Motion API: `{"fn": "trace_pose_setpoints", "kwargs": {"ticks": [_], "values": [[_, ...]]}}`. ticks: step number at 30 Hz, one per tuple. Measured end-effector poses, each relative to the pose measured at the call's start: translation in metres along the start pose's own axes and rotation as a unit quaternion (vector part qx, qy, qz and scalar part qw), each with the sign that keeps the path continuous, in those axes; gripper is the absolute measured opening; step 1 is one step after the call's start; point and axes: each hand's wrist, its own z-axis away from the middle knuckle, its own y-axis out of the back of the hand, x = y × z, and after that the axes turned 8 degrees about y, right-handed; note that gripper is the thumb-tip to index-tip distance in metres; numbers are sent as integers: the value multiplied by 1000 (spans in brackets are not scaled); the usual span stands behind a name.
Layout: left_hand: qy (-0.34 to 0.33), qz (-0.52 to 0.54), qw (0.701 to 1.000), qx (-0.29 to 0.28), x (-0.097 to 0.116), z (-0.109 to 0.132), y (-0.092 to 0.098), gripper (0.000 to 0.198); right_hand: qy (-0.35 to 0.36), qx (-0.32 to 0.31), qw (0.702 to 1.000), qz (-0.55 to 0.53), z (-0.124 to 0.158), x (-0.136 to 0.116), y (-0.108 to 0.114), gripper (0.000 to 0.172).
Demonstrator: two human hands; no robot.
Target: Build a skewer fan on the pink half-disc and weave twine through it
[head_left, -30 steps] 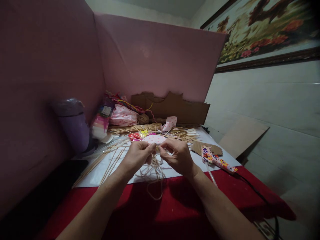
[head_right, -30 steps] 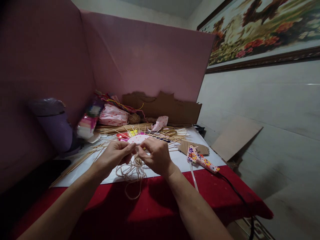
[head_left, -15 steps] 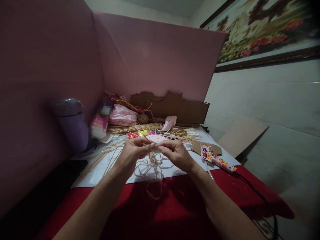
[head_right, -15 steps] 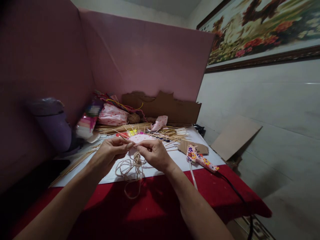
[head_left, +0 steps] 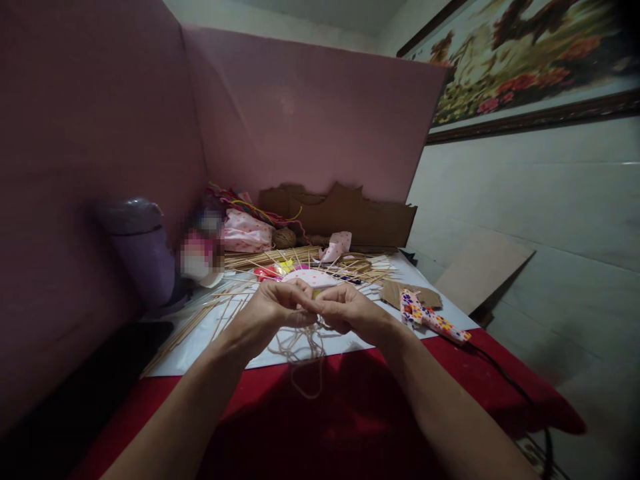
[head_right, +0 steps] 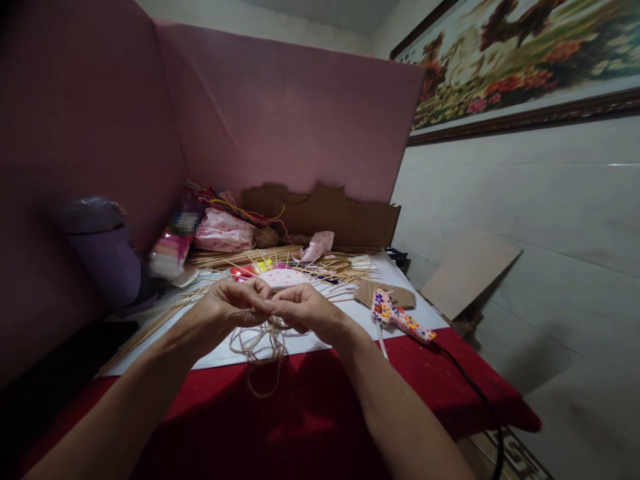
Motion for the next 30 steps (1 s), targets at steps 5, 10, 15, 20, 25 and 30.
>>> {"fn": "trace_pose_setpoints", "kwargs": {"ticks": [5, 10, 15, 20, 25, 30], "values": [[0, -11, 1000, 20, -1, 0, 0, 10, -7, 6, 1000, -15, 1, -2, 0, 36], [7, -18, 995, 95, 4, -2, -1, 6, 7, 49, 999, -24, 0, 0, 4, 30], [7, 26, 979, 201, 5, -5, 0, 12, -10, 145, 983, -108, -5, 0, 6, 27], [-18, 61, 959, 278, 6, -6, 3, 15, 11, 272, 954, -125, -7, -4, 6, 32], [-7, 113, 938, 327, 7, -7, 4, 18, 21, 328, 943, -48, -8, 5, 11, 33], [33, 152, 932, 327, 3, -8, 10, 16, 131, 416, 853, 285, -6, 8, 8, 33]]}}
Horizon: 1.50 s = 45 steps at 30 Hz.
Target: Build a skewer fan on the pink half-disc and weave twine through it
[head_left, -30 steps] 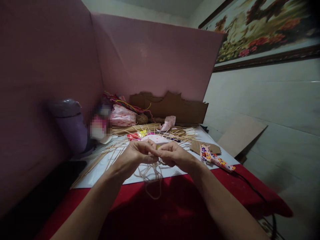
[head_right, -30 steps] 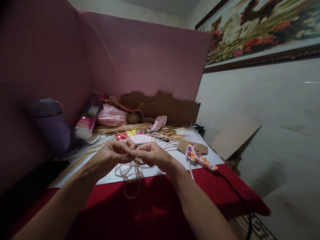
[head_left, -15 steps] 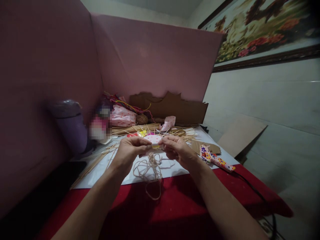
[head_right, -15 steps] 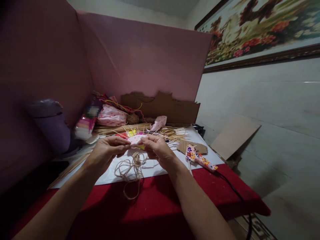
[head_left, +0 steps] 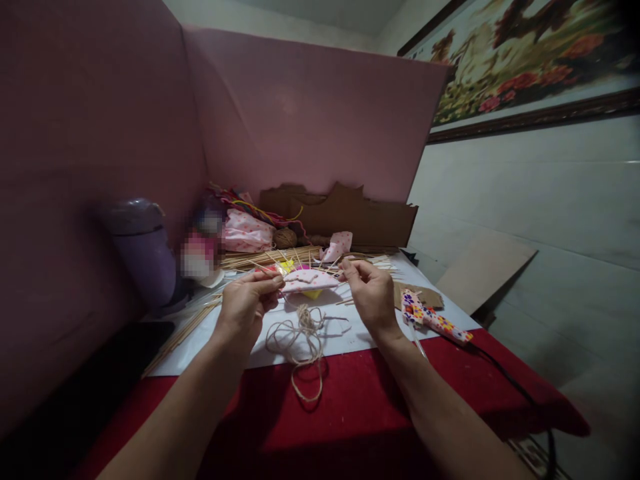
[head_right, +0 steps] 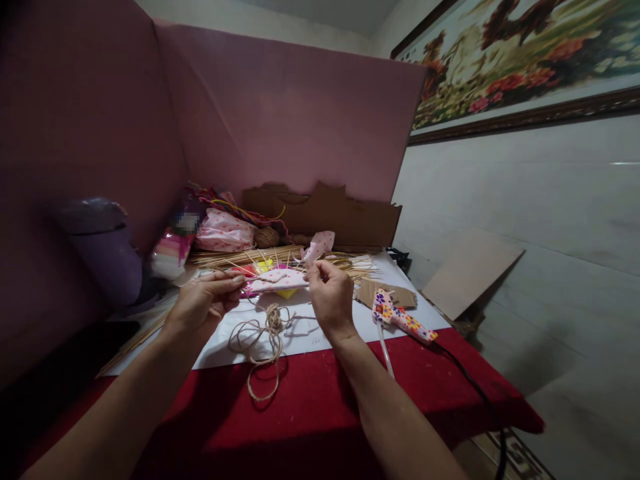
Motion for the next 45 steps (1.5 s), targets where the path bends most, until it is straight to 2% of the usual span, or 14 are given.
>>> {"fn": "trace_pose_setpoints", "kwargs": {"ticks": [2, 4, 8, 12, 13, 19, 23, 25, 27, 30, 33, 37, 41, 45], "values": [[17, 9, 1000, -10, -2, -1, 1, 15, 98, 0, 993, 70, 4, -5, -1, 25], [33, 16, 999, -21, -4, -1, 0, 13, 182, -40, 978, 99, 9, -10, -3, 17], [59, 18, 997, -46, -7, 1, -4, 15, 274, -110, 945, 139, 14, -9, -11, 38], [30, 3, 999, -36, -9, 3, -7, 18, 221, -169, 951, 137, 16, -1, -14, 11], [10, -4, 1000, -27, -9, 3, -7, 18, 208, -178, 952, 134, 16, 0, -14, 10], [-143, -41, 989, 24, -8, 0, -6, 15, 139, -217, 964, 69, 16, -1, -13, 33], [-142, -46, 988, 47, -11, -4, -4, 13, 38, -244, 969, -20, 15, 4, -15, 39], [-123, -55, 990, 46, -14, -6, -3, 14, 23, -258, 966, -25, 14, 8, -15, 40], [-101, -55, 992, 45, -17, -8, -3, 16, 61, -246, 967, 21, 11, 11, -14, 37], [-77, -42, 995, 46, -19, -8, -3, 19, 169, -143, 968, 122, 9, 8, -10, 27], [-69, -35, 996, 44, -19, -8, -4, 20, 236, -66, 962, 118, 11, 0, -9, 22], [-79, -32, 996, 27, -20, -5, -6, 21, 268, -115, 956, 40, 19, -4, -15, 24], [-93, -40, 995, 9, -21, -3, -8, 20, 254, -166, 950, 75, 23, 1, -22, 31], [-97, -52, 994, 10, -22, -2, -10, 18, 216, -200, 951, 93, 22, -1, -20, 10]]}}
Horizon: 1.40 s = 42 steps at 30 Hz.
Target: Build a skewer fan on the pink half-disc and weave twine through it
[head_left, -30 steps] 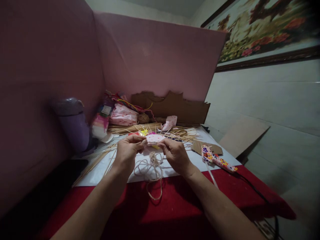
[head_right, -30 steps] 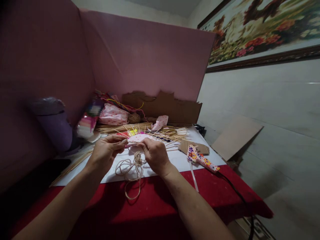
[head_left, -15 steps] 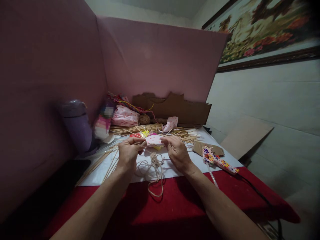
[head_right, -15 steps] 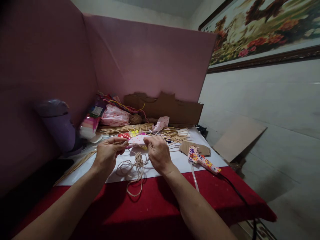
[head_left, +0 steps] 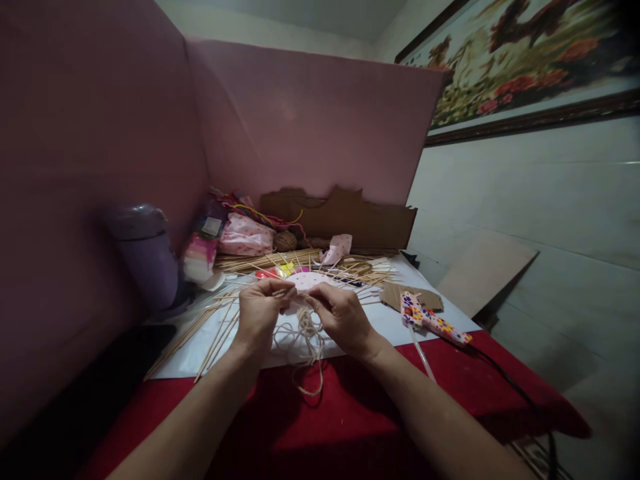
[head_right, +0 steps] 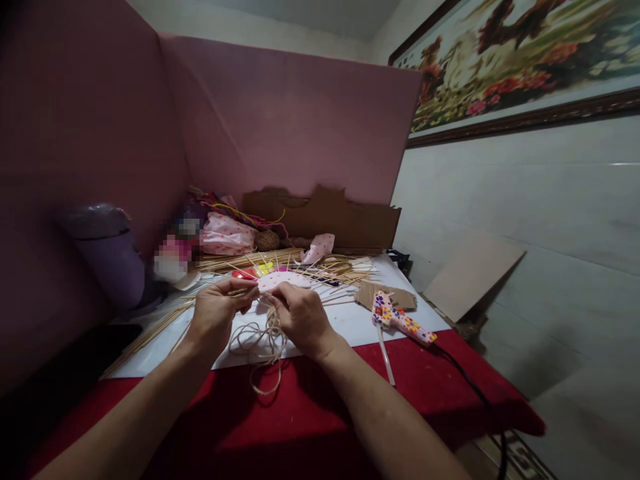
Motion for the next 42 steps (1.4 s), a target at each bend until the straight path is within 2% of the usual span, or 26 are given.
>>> {"fn": "trace_pose_setpoints", "kwargs": {"ticks": [5, 9, 12, 16, 19, 22, 26, 29, 32, 35, 39, 42], "values": [[-16, -19, 999, 30, 0, -1, 0, 12, -37, -17, 999, 29, 0, 0, 6, 17], [-16, -37, 999, 15, -3, -2, 2, 12, -35, -35, 996, 68, 0, 6, 5, 18], [-22, -42, 999, 8, -6, -3, 1, 13, -18, -25, 997, 71, 1, 5, 2, 11], [-45, -52, 998, 5, -10, 0, -2, 12, 26, 34, 999, 28, 1, -4, -3, 34], [-40, -40, 998, -24, -11, 2, -4, 15, 26, 23, 999, -15, 1, -9, -4, 39], [-35, -30, 998, -52, -9, 4, -4, 18, -6, 10, 999, -40, -1, -8, -2, 26], [-47, -34, 996, -72, -6, 5, -3, 15, -41, 41, 996, -63, -4, -8, 4, 11], [-47, -29, 995, -87, -3, 4, -2, 15, -76, 58, 989, -112, -7, -8, 6, 10], [-29, -50, 992, -116, 2, 2, 1, 15, -123, 42, 971, -199, -8, -4, 7, 11], [-24, -93, 984, -149, 7, 0, 5, 13, -151, 19, 959, -239, -10, 1, 10, 12], [-100, -146, 968, -179, 11, -1, 8, 9, -198, -8, 941, -274, -11, 5, 13, 21], [-170, -222, 937, -210, 13, 0, 9, 13, -227, -20, 926, -300, -12, 5, 15, 28]]}}
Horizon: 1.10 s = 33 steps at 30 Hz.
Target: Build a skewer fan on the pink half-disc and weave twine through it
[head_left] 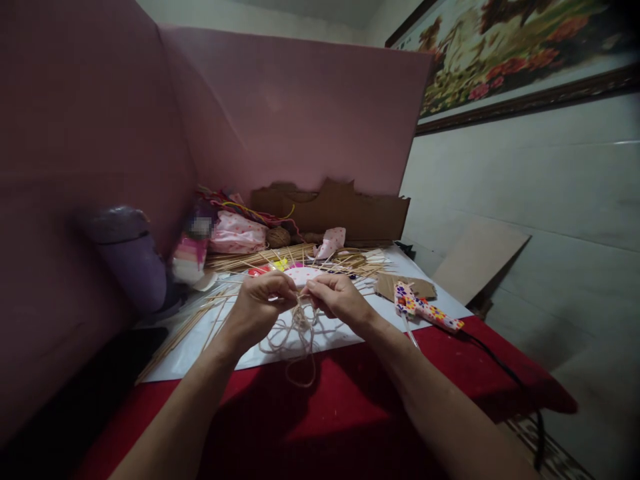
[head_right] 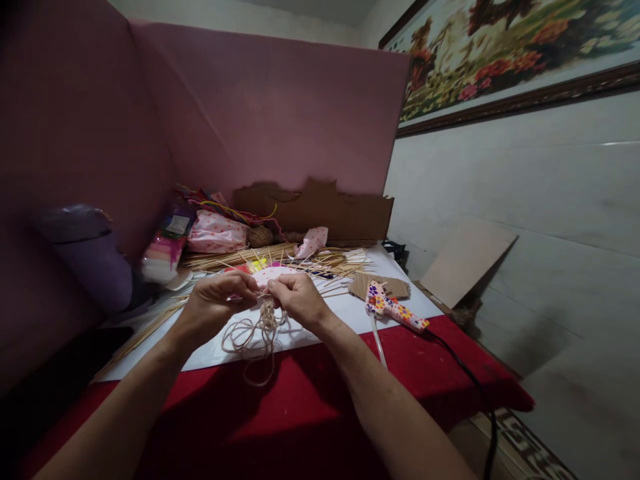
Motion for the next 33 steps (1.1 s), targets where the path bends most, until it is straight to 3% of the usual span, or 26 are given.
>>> {"fn": "trace_pose_setpoints", "kwargs": {"ticks": [4, 8, 12, 14, 18, 21, 24, 26, 29, 33], "values": [[-42, -60, 997, -17, 1, 0, 1, 15, -11, -11, 1000, 1, 1, -3, 0, 31], [-55, -76, 995, -20, 1, -1, 2, 15, -17, -26, 1000, -4, 2, -6, 2, 23], [-43, -109, 993, 5, -2, -1, 2, 14, 34, -10, 998, 46, 2, -4, 3, 19], [-16, -120, 992, 30, -3, -1, 2, 12, 93, 6, 986, 137, 3, -2, 2, 14], [37, -93, 993, 60, -3, -2, 2, 5, 215, -7, 931, 295, 6, 1, -1, 10], [134, -24, 990, 38, -2, -2, 1, 23, 252, -3, 912, 325, 8, 1, -2, 9], [264, 63, 961, -54, -1, 0, 1, 37, 265, 15, 909, 320, 10, -2, -2, 10], [312, 122, 938, -91, -2, 2, 1, 40, 270, 15, 914, 303, 11, -3, -3, 10], [326, 200, 921, -71, -2, 3, 0, 35, 268, 13, 922, 278, 11, -4, -4, 10], [300, 223, 927, -24, 0, 1, 0, 29, 245, 15, 939, 241, 11, -4, -5, 10]]}}
